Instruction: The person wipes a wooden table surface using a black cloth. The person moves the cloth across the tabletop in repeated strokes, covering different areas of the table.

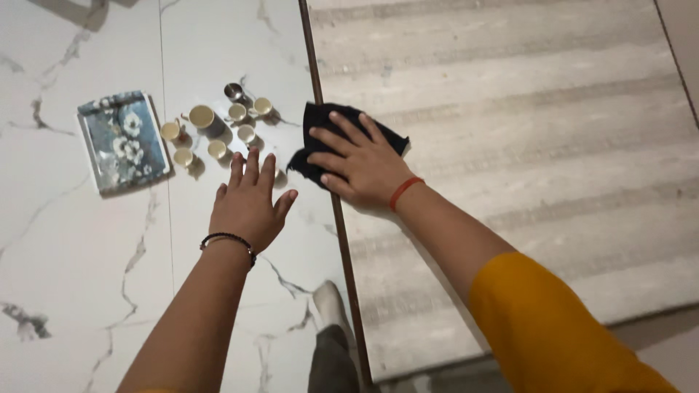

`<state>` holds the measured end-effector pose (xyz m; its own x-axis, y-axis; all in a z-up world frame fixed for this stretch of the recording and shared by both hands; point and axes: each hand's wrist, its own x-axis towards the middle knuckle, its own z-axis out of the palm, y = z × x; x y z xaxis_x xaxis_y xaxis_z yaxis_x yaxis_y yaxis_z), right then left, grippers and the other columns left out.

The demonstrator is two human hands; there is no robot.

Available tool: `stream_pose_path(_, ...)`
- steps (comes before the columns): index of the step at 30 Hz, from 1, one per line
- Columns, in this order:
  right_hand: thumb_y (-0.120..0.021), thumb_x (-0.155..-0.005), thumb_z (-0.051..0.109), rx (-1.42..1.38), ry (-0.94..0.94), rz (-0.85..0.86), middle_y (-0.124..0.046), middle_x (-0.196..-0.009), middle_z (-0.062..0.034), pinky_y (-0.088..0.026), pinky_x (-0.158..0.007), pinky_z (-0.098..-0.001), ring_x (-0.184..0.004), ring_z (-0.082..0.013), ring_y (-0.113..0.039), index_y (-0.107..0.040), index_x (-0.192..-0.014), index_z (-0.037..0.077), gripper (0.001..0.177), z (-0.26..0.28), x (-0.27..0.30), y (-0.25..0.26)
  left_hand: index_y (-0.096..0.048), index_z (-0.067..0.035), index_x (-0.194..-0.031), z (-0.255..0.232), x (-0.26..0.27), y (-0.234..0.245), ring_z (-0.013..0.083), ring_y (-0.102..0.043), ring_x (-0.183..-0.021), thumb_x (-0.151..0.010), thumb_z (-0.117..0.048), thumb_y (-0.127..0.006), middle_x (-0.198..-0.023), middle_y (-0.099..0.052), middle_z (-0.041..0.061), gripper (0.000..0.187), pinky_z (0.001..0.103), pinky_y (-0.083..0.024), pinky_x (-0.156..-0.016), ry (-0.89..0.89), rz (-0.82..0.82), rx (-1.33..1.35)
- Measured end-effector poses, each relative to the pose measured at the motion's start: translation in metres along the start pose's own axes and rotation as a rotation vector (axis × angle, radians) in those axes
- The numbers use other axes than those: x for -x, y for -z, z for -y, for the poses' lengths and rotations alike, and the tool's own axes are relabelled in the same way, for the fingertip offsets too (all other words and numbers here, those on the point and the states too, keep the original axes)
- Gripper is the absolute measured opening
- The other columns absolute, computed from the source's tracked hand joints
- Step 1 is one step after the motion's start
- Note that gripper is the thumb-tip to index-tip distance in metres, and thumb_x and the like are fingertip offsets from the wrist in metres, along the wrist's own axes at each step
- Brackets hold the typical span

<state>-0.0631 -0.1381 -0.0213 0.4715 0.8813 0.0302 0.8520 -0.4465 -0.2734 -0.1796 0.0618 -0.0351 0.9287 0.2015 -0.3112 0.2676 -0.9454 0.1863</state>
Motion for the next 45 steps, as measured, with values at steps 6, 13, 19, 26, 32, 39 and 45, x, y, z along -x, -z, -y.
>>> stream_pose_path(6, -0.049, -0.101, 0.039, 0.05, -0.129, -0.055, -0.035, -0.163, -0.0047, -0.007, -0.123, -0.0599, -0.154, -0.033, -0.017, -0.063, -0.135, 0.023, 0.04, -0.065, -0.101, -0.001, -0.027, -0.015, -0.158, 0.016, -0.102, 0.014, 0.0325, -0.012, -0.154, -0.099, -0.055, -0.046, -0.168, -0.015, 0.01, 0.074, 0.059, -0.027, -0.116, -0.012, -0.039, 0.03)
stream_pose_path(13, -0.046, -0.102, 0.036, 0.081, -0.249, -0.14, -0.031, -0.165, -0.0053, -0.007, -0.12, -0.0606, -0.153, -0.0345, -0.017, -0.053, -0.146, 0.022, 0.046, -0.126, -0.209, 0.001, -0.031, -0.011, -0.156, 0.037, -0.214, 0.039, 0.0374, -0.019, -0.152, -0.101, -0.053, -0.046, -0.165, -0.023, 0.016, 0.071, 0.053, -0.031, -0.116, -0.061, -0.15, 0.119)
stream_pose_path(19, -0.045, -0.104, 0.041, 0.092, -0.295, -0.153, -0.041, -0.156, -0.0077, -0.017, -0.119, -0.056, -0.141, -0.0338, -0.034, -0.045, -0.153, 0.02, 0.053, -0.154, -0.235, 0.013, -0.031, -0.01, -0.156, 0.035, -0.273, 0.05, 0.0377, -0.023, -0.151, -0.101, -0.048, -0.046, -0.164, -0.026, 0.018, 0.068, 0.053, -0.038, -0.108, -0.031, -0.157, 0.165)
stream_pose_path(26, -0.043, -0.107, 0.043, 0.089, -0.352, -0.189, -0.055, -0.141, -0.0079, -0.023, -0.116, -0.0492, -0.133, -0.031, -0.044, -0.047, -0.151, 0.017, 0.051, -0.187, -0.226, 0.025, -0.035, -0.005, -0.157, 0.0, -0.3, 0.066, 0.0417, -0.027, -0.15, -0.104, -0.041, -0.046, -0.162, -0.033, 0.02, 0.064, 0.054, -0.04, -0.11, -0.124, -0.29, 0.225)
stream_pose_path(32, -0.042, -0.107, 0.044, 0.116, -0.379, -0.219, -0.053, -0.145, -0.0105, -0.018, -0.117, -0.0519, -0.137, -0.0329, -0.04, -0.051, -0.148, 0.016, 0.05, -0.239, -0.19, 0.033, -0.03, -0.014, -0.157, -0.047, -0.315, 0.078, 0.0322, -0.015, -0.154, -0.103, -0.049, -0.042, -0.166, -0.023, 0.011, 0.066, 0.061, -0.026, -0.115, -0.01, -0.19, 0.242)
stream_pose_path(39, -0.04, -0.107, 0.045, 0.079, -0.436, -0.156, -0.057, -0.14, -0.0106, -0.016, -0.119, -0.053, -0.138, -0.0322, -0.04, -0.054, -0.143, 0.017, 0.048, -0.304, -0.144, 0.056, -0.027, -0.019, -0.158, -0.113, -0.327, 0.069, 0.0278, -0.004, -0.155, -0.1, -0.057, -0.037, -0.168, -0.015, 0.007, 0.07, 0.066, -0.013, -0.117, 0.002, -0.173, 0.055)
stream_pose_path(45, -0.041, -0.107, 0.044, 0.103, -0.474, -0.172, -0.065, -0.126, -0.0104, -0.022, -0.118, -0.0526, -0.129, -0.0311, -0.05, -0.064, -0.131, 0.016, 0.044, -0.405, -0.071, 0.08, -0.031, -0.016, -0.158, -0.203, -0.355, 0.059, 0.0307, 0.0, -0.156, -0.101, -0.056, -0.037, -0.169, -0.015, 0.008, 0.069, 0.072, -0.008, -0.116, -0.002, -0.229, 0.039)
